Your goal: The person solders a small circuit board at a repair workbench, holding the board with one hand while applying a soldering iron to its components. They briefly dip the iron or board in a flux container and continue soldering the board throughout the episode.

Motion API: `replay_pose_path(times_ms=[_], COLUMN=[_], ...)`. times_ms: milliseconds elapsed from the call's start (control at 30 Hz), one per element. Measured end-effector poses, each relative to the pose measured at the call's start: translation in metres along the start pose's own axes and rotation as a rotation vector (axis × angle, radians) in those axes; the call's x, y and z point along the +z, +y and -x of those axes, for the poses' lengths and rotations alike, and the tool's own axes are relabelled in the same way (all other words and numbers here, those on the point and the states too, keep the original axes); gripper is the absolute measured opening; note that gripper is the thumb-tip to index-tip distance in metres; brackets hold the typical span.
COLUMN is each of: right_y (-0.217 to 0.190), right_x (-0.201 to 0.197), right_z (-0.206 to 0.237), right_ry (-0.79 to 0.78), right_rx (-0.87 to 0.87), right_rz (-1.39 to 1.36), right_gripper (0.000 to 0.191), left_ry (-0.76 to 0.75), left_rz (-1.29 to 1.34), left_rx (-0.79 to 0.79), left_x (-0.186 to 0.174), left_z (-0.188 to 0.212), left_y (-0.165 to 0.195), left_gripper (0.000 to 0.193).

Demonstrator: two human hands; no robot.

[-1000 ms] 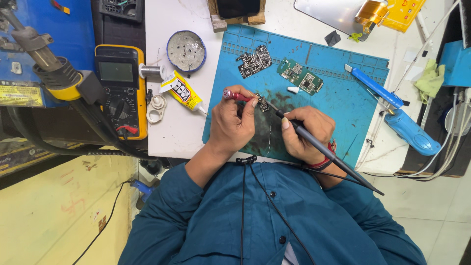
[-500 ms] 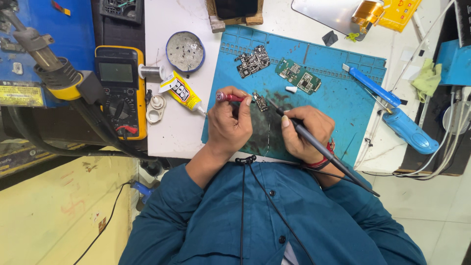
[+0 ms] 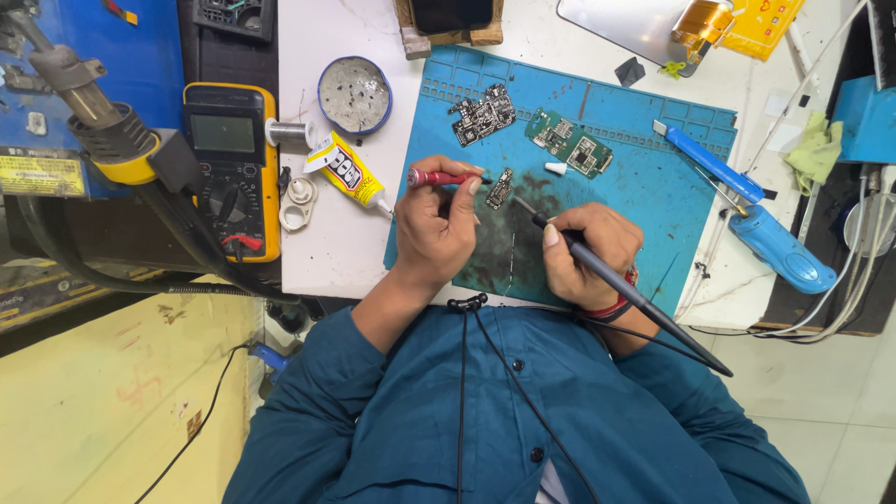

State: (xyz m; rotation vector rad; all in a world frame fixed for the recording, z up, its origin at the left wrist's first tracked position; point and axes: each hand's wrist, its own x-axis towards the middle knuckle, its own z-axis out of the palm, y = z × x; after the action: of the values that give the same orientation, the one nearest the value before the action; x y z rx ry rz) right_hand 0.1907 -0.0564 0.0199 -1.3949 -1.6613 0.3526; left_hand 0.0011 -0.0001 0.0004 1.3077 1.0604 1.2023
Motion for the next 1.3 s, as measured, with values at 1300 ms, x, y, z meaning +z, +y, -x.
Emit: replay_pose_path(times_ms=[1300], right_y=[-0.0004], right_x=[-0.002], right_z=[-0.002], right_ry=[-0.03], right_rx=[-0.047], right_rz=[-0.024], right_gripper=[0.009], left_ry=[-0.064], left_rz=[-0.229], left_rx=[0.09], left_x=[-0.0019], left_z=[0.0018], left_y=[0.0042], left_gripper=[0.019])
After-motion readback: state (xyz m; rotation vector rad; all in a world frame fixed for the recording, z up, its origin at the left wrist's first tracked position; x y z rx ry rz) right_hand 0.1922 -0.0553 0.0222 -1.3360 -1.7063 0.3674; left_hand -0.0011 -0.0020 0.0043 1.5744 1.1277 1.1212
